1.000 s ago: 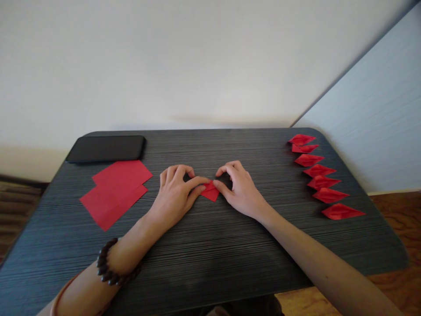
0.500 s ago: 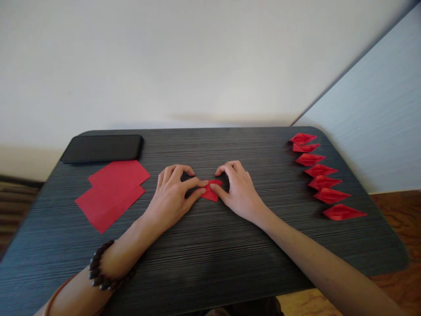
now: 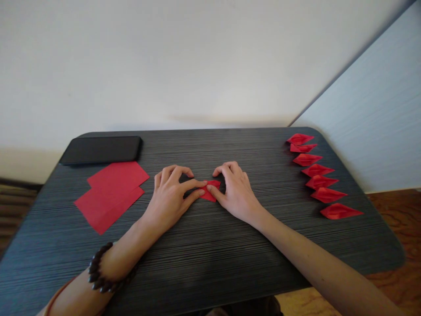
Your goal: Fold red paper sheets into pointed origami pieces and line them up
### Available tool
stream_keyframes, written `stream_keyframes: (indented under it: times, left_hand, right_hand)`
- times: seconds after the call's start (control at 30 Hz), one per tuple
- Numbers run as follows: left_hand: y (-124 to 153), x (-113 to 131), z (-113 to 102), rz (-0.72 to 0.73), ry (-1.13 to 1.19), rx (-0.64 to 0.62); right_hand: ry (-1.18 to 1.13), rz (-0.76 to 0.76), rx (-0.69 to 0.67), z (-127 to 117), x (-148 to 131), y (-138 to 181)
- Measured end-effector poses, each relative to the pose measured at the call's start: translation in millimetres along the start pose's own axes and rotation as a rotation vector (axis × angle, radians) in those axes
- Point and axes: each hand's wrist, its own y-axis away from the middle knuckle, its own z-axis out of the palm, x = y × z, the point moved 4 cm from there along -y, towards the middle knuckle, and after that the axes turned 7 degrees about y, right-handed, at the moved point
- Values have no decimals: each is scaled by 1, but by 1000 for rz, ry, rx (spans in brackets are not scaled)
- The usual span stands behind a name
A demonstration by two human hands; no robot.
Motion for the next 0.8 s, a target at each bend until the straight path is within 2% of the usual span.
stream_keyframes:
  times: [0.5,0.63,0.8]
  left_hand:
    - [1,-9,1,43,-35,-40]
    - [2,-12,3,144,-4,-56]
    - [4,-11,4,219,16,-77]
  right_hand:
    - [-168,32,-52,-6,10,-4]
    - [-189,-81,-39,-8,11,0]
    - [-81,-263,-82,-7,9,5]
